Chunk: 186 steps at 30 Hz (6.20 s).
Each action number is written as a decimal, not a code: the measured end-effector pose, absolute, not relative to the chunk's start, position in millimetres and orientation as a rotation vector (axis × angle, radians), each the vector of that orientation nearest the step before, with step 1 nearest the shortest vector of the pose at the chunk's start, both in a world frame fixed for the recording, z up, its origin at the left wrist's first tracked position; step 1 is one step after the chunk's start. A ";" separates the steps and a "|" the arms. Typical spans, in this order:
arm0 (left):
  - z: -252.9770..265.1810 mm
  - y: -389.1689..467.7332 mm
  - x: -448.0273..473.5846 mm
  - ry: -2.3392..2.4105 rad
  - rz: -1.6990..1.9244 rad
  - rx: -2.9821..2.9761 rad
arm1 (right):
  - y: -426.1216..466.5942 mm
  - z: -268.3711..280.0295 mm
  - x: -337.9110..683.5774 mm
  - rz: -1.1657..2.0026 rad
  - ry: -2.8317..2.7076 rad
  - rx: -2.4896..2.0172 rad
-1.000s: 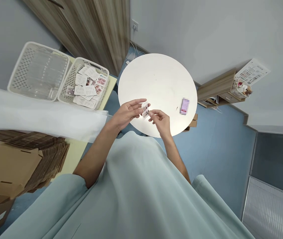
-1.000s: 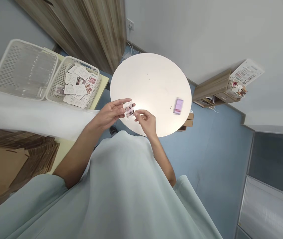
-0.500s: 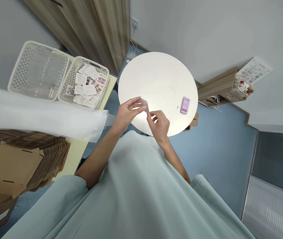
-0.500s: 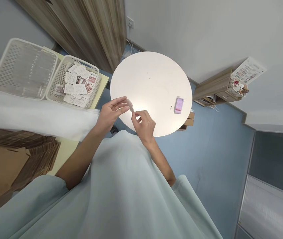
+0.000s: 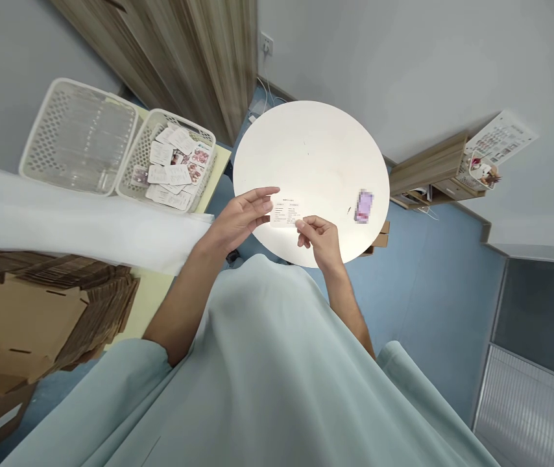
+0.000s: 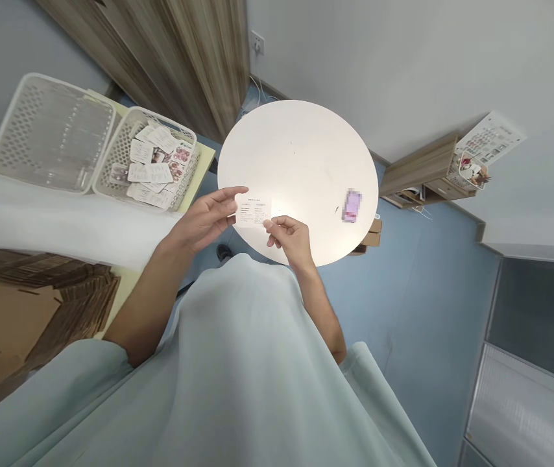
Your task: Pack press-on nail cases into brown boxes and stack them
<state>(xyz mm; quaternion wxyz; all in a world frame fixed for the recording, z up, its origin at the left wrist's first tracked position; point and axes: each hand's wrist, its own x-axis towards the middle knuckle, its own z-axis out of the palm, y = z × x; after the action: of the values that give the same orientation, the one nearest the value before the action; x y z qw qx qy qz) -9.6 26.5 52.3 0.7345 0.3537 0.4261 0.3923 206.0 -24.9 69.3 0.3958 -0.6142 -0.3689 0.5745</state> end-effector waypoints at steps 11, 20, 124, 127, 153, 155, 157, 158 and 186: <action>55.6 23.1 -5.1 0.725 0.765 0.769 | -25.3 57.7 201.6 1.730 -0.906 -1.435; 50.9 18.9 13.5 1.048 0.963 0.793 | -37.4 68.9 186.8 1.007 -1.256 -1.645; 24.3 -13.2 118.5 1.384 0.586 1.235 | -59.5 7.2 314.9 1.342 -0.933 -1.656; 8.9 -4.7 89.6 1.372 0.602 1.217 | -55.4 -5.1 290.8 1.417 -0.945 -1.606; -100.2 60.9 -121.5 1.444 0.470 1.324 | 9.0 -43.7 108.3 1.289 -1.443 -2.206; -96.9 59.0 -140.1 1.439 0.504 1.310 | 14.3 -36.6 94.6 1.274 -1.456 -2.189; -94.2 58.0 -159.0 1.448 0.561 1.295 | 21.2 -29.8 79.7 1.250 -1.492 -2.152; -93.3 58.1 -168.7 1.456 0.595 1.288 | 25.2 -26.5 72.1 1.239 -1.514 -2.128; -174.6 140.1 -389.9 1.727 -0.185 1.748 | 84.3 8.5 -64.9 1.274 -1.946 -1.900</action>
<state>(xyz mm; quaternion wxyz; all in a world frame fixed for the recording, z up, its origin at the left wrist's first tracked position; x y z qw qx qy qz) -389.9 140.1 -174.6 0.3322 0.6690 0.6611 -0.0708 -64.9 84.3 8.5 0.0691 -0.6312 -0.6463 0.4231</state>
